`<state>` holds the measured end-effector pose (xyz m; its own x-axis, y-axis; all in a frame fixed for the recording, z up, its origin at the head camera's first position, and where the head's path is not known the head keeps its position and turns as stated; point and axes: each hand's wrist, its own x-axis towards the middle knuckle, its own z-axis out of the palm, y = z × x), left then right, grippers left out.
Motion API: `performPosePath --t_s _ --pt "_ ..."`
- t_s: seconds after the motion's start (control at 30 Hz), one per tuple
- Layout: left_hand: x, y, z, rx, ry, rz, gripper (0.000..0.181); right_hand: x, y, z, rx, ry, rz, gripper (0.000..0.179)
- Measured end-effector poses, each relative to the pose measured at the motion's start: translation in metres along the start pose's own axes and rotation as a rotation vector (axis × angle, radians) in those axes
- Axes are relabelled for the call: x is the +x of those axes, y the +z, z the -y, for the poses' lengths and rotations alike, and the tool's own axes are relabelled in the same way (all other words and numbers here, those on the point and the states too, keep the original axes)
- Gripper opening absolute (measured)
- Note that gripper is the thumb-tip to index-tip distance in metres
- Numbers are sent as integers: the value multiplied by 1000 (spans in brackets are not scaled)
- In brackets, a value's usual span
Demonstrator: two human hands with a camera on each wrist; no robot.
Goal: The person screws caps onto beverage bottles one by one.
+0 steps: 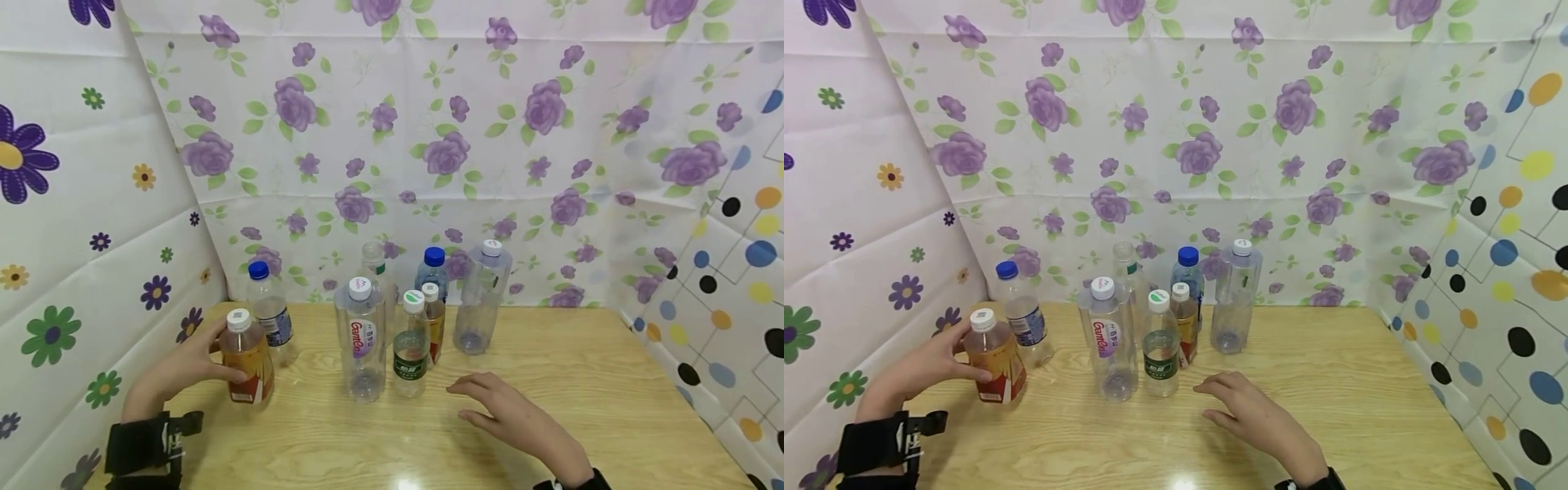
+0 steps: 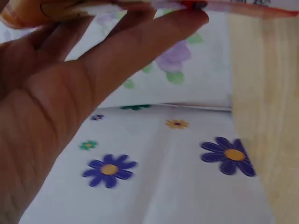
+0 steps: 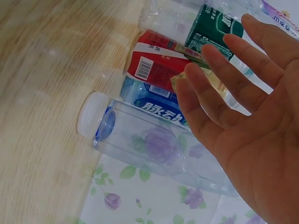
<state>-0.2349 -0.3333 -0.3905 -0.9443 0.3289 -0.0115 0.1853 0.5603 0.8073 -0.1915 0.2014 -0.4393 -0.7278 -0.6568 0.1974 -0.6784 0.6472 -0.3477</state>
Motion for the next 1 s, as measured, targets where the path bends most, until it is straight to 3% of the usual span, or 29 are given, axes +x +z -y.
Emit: performPosePath --t_s 0.27,0.67,0.83,1.0 --pt "6 0 19 -50 -34 25 117 -1 2 0 13 -25 4 34" --pt "7 3 22 -63 -107 -10 127 0 0 1 24 -24 33 33" --pt "9 1 24 -21 -92 -20 127 0 0 1 25 -36 39 33" --pt "6 1 22 28 -33 -33 125 0 1 2 19 -56 34 33"
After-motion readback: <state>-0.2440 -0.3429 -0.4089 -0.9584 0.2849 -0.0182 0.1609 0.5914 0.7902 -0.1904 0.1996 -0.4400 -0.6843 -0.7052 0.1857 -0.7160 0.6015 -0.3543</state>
